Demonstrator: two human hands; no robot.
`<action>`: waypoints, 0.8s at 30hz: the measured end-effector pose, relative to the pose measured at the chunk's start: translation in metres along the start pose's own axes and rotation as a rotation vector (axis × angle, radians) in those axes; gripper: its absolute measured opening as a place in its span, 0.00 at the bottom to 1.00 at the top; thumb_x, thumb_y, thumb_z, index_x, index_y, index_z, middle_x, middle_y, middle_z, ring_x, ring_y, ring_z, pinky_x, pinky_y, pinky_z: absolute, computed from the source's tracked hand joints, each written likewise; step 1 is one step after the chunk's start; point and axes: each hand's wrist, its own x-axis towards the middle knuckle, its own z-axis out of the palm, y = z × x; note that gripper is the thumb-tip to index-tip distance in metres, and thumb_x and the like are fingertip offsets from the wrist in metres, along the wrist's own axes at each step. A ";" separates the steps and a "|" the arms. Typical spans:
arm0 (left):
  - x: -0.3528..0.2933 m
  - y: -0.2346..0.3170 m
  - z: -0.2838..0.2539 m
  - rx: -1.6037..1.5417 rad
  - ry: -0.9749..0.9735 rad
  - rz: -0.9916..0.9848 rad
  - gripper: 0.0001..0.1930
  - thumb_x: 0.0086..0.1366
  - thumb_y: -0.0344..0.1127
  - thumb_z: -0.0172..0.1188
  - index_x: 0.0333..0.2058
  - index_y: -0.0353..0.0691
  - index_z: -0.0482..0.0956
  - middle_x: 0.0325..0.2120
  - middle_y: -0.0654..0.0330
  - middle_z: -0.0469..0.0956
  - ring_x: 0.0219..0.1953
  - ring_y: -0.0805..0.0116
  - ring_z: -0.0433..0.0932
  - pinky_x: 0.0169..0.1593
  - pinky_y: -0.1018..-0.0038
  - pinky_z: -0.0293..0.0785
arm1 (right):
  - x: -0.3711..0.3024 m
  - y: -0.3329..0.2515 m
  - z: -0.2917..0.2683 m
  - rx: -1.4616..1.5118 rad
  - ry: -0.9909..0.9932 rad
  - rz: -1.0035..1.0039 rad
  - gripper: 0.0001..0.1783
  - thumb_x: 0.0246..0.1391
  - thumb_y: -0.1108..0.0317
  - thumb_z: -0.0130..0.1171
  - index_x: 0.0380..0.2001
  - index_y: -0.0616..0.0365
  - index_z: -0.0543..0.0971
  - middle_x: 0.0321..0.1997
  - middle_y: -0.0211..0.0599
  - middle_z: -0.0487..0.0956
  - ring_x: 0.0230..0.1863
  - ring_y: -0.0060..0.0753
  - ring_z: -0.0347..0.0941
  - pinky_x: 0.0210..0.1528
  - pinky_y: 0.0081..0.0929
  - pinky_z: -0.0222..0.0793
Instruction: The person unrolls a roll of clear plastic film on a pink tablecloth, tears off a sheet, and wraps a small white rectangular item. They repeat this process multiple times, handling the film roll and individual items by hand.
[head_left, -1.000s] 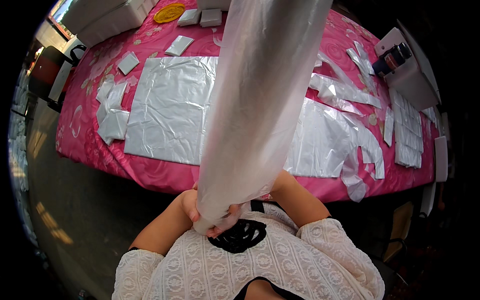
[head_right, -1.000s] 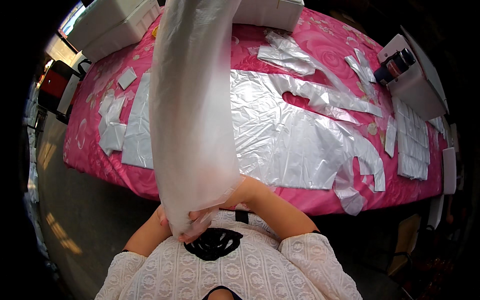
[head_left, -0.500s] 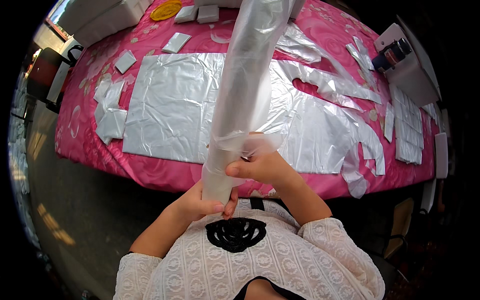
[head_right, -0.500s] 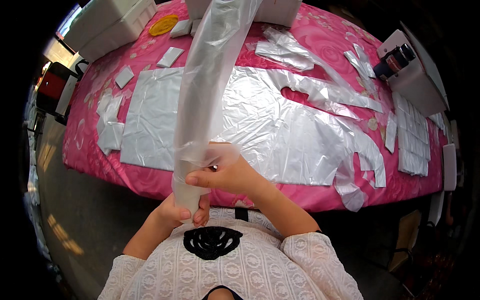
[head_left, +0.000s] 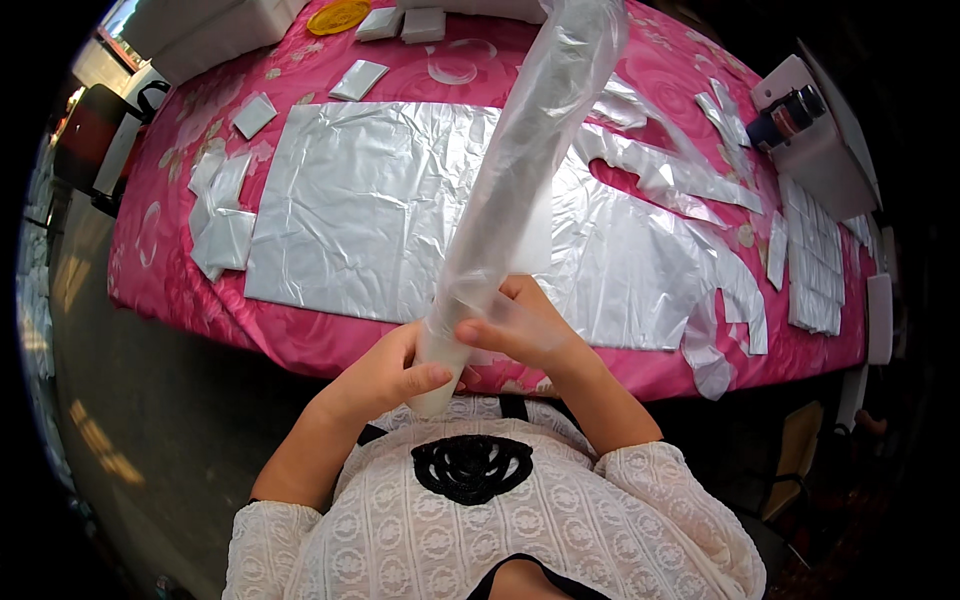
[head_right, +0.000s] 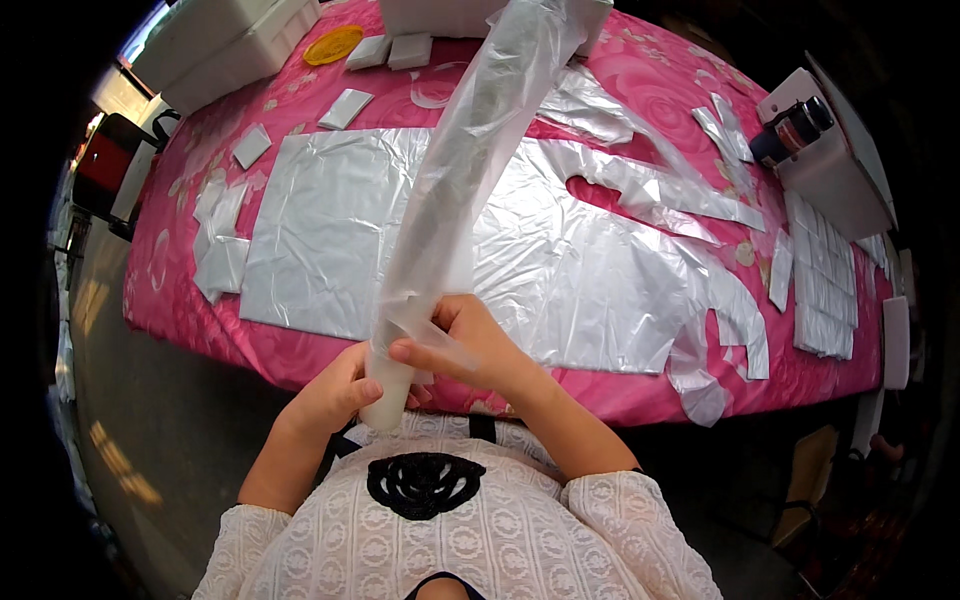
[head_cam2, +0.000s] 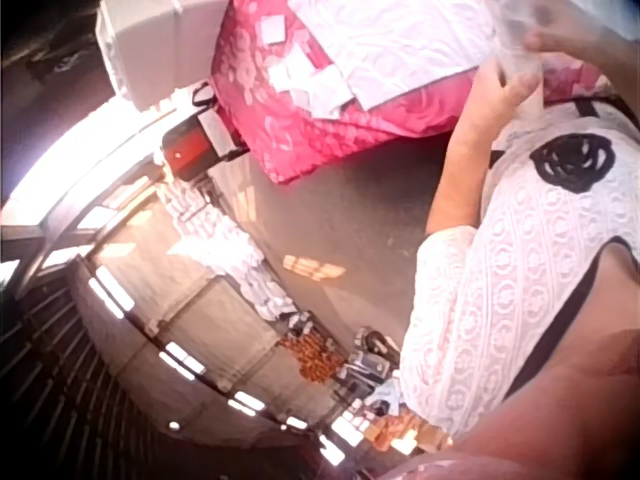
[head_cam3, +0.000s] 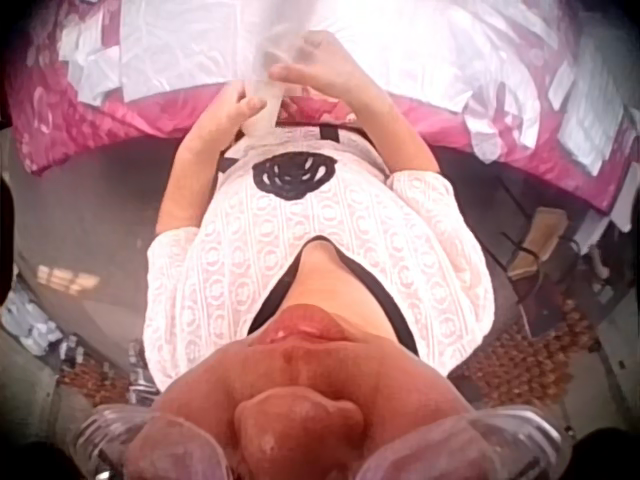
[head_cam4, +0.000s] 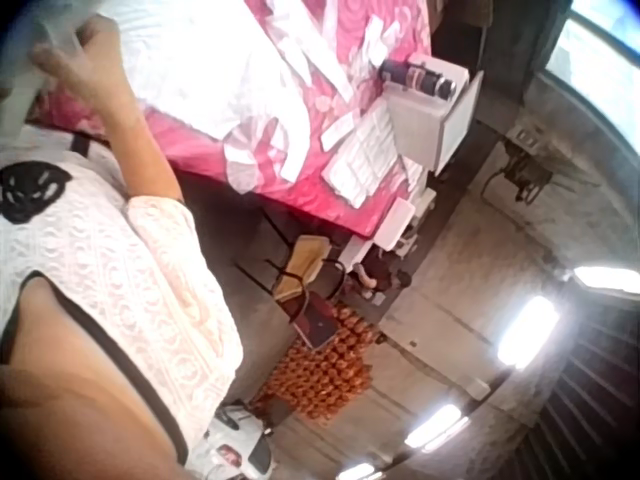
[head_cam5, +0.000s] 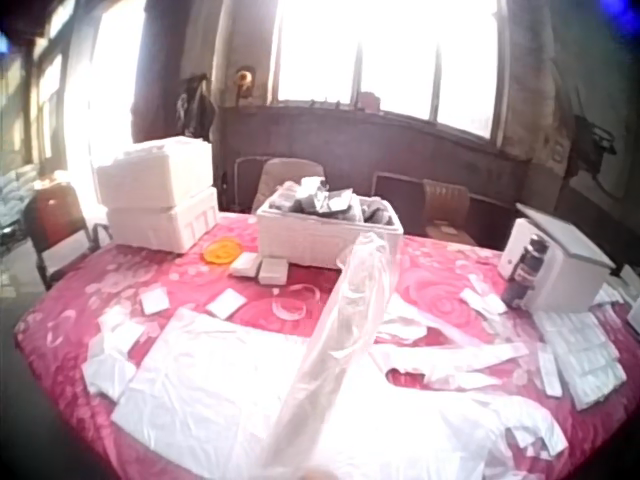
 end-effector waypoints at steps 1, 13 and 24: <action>0.003 -0.001 0.000 0.001 0.078 -0.013 0.35 0.54 0.55 0.60 0.49 0.32 0.65 0.38 0.56 0.73 0.40 0.70 0.73 0.44 0.74 0.69 | 0.000 0.001 0.000 -0.018 -0.002 0.026 0.27 0.39 0.51 0.69 0.37 0.60 0.76 0.33 0.29 0.77 0.34 0.20 0.71 0.37 0.22 0.68; 0.020 -0.023 -0.008 0.084 0.220 0.047 0.27 0.65 0.55 0.44 0.45 0.33 0.67 0.31 0.59 0.73 0.31 0.75 0.72 0.33 0.79 0.70 | 0.005 0.038 0.004 -0.134 0.061 0.091 0.23 0.42 0.57 0.67 0.34 0.66 0.77 0.27 0.32 0.77 0.28 0.18 0.70 0.30 0.18 0.66; -0.019 -0.024 -0.020 0.523 0.364 -0.155 0.22 0.58 0.45 0.57 0.41 0.31 0.71 0.29 0.53 0.76 0.32 0.66 0.76 0.38 0.71 0.71 | 0.036 0.006 -0.086 -0.317 0.586 -0.077 0.18 0.48 0.65 0.57 0.40 0.67 0.75 0.35 0.36 0.77 0.32 0.21 0.70 0.37 0.18 0.66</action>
